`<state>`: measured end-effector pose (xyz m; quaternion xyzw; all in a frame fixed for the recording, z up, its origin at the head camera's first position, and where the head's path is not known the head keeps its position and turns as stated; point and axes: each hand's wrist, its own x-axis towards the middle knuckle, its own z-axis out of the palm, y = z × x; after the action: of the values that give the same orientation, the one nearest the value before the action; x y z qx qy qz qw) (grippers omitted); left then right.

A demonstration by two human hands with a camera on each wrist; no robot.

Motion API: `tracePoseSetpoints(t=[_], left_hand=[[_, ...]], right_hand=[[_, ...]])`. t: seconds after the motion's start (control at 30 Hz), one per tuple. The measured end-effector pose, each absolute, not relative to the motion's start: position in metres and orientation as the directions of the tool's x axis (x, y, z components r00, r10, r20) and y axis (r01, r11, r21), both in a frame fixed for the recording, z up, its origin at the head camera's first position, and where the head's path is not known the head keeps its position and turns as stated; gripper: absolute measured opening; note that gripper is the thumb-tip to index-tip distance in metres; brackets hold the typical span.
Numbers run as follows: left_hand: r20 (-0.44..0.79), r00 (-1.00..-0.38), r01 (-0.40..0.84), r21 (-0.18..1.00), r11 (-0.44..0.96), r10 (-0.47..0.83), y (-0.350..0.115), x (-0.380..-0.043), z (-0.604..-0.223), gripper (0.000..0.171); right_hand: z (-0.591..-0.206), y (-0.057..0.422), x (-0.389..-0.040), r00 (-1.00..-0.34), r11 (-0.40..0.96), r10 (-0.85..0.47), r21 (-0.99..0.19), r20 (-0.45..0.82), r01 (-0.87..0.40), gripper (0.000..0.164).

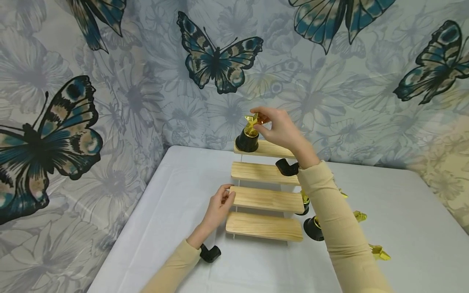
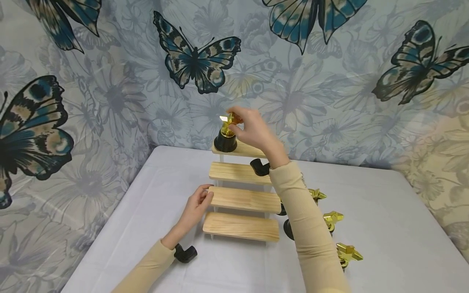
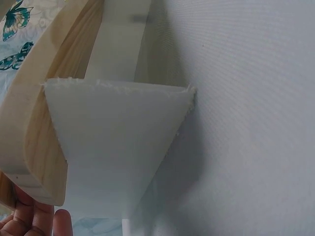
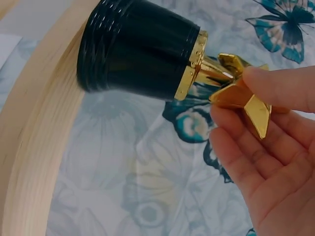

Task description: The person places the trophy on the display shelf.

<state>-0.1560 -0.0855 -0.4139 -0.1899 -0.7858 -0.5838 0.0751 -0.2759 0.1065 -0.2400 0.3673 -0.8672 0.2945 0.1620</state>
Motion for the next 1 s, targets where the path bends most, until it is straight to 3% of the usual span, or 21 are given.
tracePoseSetpoints(t=[1.0], left_hand=[[0.383, -0.901, 0.425, 0.873, 0.240, 0.203, -0.086, -0.156, -0.415, 0.028]], right_hand=[[-0.254, 0.097, -0.289, -0.672, 0.472, -0.528, -0.479, 0.520, -0.740, 0.042]])
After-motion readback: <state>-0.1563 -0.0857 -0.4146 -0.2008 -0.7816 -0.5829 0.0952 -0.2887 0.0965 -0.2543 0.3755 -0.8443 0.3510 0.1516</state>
